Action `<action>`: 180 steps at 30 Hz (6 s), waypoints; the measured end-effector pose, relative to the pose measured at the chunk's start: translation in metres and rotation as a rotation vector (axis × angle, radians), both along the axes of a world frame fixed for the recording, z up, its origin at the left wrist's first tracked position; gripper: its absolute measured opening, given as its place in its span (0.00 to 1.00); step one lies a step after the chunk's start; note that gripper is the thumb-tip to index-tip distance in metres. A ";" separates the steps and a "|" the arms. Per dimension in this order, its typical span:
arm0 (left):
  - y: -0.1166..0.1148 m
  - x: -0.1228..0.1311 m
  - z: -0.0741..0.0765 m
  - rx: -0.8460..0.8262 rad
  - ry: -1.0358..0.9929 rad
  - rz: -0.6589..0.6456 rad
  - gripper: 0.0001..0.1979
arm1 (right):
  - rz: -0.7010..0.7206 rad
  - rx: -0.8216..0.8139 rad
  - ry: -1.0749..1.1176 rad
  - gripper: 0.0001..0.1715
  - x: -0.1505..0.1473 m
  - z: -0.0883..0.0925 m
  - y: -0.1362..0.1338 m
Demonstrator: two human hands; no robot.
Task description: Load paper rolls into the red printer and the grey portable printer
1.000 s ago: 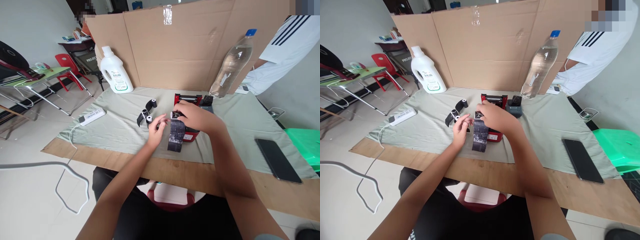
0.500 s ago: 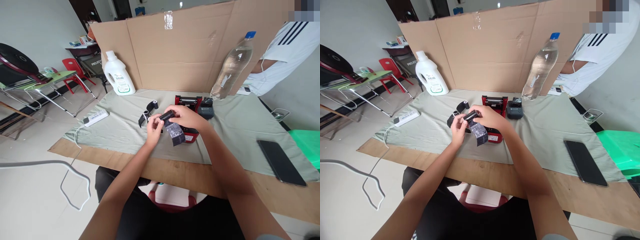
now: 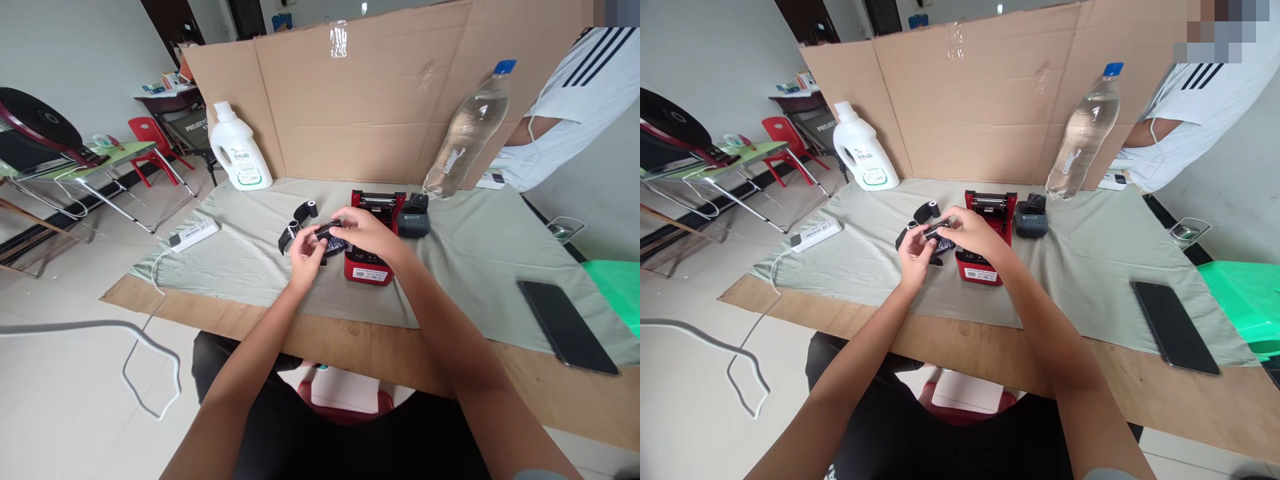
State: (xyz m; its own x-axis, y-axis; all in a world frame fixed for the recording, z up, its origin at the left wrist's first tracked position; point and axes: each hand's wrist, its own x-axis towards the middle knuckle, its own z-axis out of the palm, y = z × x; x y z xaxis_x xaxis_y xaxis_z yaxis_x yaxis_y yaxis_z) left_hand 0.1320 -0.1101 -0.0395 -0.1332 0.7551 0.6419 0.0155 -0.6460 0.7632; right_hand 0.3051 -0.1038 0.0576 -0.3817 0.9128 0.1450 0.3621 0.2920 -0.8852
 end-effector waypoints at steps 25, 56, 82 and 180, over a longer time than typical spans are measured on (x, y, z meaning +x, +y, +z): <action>0.004 -0.011 -0.003 0.205 0.358 -0.008 0.39 | 0.052 -0.176 0.026 0.14 0.006 0.014 -0.008; 0.011 -0.034 0.020 -0.062 0.116 0.284 0.19 | -0.198 0.676 -0.133 0.08 -0.079 -0.042 -0.061; 0.104 -0.118 0.019 -0.807 0.166 0.539 0.12 | 0.205 0.517 -0.251 0.10 -0.113 -0.127 -0.088; -0.002 0.025 0.000 0.668 0.772 0.037 0.08 | -0.323 0.436 -0.495 0.13 0.079 0.003 0.020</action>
State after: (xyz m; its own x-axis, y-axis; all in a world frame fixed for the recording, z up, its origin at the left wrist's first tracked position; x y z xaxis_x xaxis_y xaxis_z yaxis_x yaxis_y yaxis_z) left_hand 0.1565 -0.1121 -0.0395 0.4795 0.2150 0.8508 0.3789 -0.9252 0.0203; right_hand 0.3840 -0.0837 0.0602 -0.2190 0.8895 0.4011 0.8171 0.3918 -0.4229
